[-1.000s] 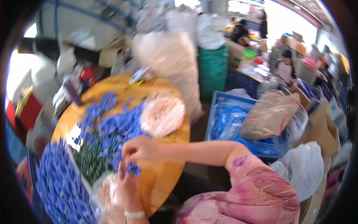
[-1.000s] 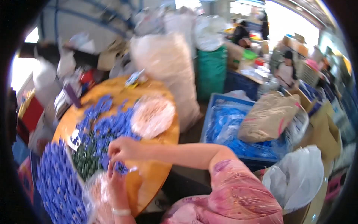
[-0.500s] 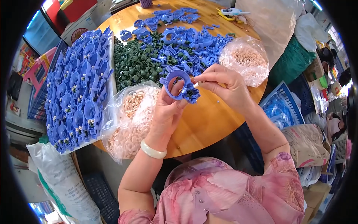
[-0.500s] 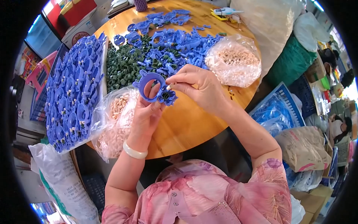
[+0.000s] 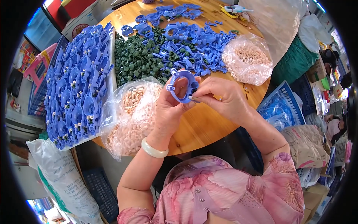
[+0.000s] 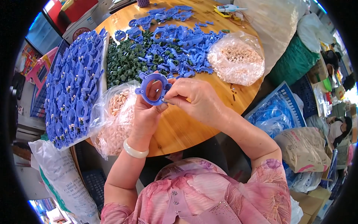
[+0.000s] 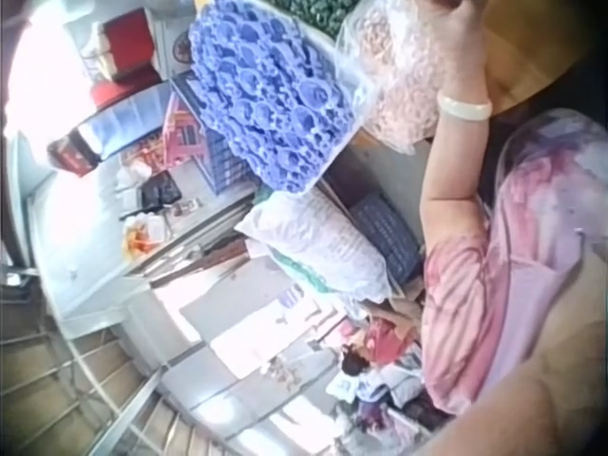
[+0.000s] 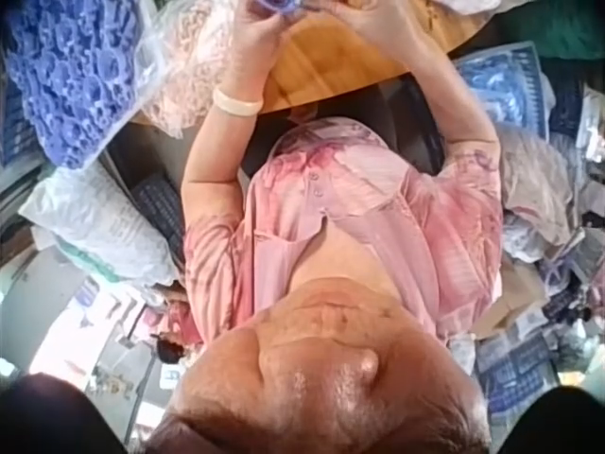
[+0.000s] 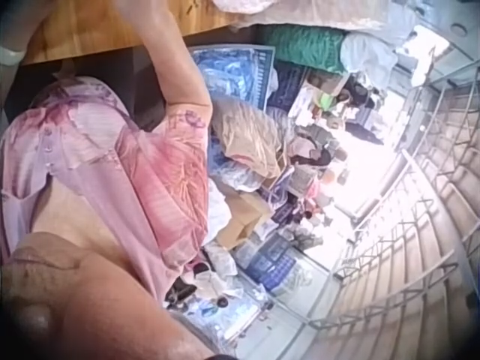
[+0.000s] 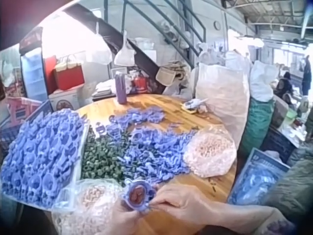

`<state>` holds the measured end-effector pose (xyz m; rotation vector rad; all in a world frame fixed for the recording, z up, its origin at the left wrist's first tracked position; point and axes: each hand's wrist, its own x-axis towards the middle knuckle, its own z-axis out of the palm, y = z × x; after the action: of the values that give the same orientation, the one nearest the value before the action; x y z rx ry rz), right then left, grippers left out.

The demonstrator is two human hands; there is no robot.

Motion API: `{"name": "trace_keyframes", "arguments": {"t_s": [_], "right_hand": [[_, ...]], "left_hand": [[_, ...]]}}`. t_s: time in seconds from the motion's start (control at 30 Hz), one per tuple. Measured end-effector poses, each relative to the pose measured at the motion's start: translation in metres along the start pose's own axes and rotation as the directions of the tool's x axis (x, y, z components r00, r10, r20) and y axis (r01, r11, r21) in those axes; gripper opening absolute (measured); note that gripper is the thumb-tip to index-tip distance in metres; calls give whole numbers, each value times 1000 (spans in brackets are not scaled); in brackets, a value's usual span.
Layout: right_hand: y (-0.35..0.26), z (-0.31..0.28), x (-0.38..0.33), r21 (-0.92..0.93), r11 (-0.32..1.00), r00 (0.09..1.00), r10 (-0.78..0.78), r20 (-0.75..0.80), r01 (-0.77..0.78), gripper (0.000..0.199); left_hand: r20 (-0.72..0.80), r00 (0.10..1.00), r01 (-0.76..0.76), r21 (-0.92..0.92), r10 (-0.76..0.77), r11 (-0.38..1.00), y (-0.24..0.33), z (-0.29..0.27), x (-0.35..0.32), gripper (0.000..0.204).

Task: Assembling small green and pink plastic components into blue circular frames.

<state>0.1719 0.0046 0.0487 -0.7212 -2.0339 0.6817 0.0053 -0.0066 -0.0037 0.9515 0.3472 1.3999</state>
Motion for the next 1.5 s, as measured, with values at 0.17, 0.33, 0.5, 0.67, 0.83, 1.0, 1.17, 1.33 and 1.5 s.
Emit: {"name": "trace_keyframes", "arguments": {"t_s": [0.17, 0.33, 0.5, 0.67, 0.83, 1.0, 1.17, 1.33, 1.5], "right_hand": [[-9, 7, -4, -61, 978, 978, 195, -70, -199, 6], [-9, 10, -6, -121, 980, 986, 151, -72, -159, 6], [-4, 9, -7, -117, 992, 998, 31, -56, -37, 9], [-13, 10, -9, 107, 944, 944, 320, -83, -311, 7], [-8, 9, -12, 45, 973, 969, 229, -87, -226, 7], [-9, 6, -9, -72, 991, 991, 111, -73, -116, 9], [-6, 5, -5, -158, 987, 1000, -14, -18, 11, 9], [-6, 5, -4, -194, 981, 1000, -23, -5, 22, 9], [-5, 5, -4, -179, 984, 1000, 17, 17, -13, 8]], "left_hand": [[56, 997, -50, 72, 46, 996, -4, -5, 1, 70], [47, 996, -87, 185, 80, 979, -5, -2, -1, 73], [60, 996, -77, 230, 65, 970, -3, -2, -2, 75], [59, 994, -100, 200, 90, 975, -5, -2, -3, 76], [74, 992, -121, 246, 106, 962, -3, -2, -2, 77], [74, 991, -130, 258, 114, 957, -2, 0, -3, 77], [77, 990, -136, 245, 121, 960, -2, -3, -3, 76], [72, 992, -115, 276, 99, 954, -2, -2, -6, 77], [85, 989, -146, 354, 123, 924, -3, -5, -6, 77]]}}
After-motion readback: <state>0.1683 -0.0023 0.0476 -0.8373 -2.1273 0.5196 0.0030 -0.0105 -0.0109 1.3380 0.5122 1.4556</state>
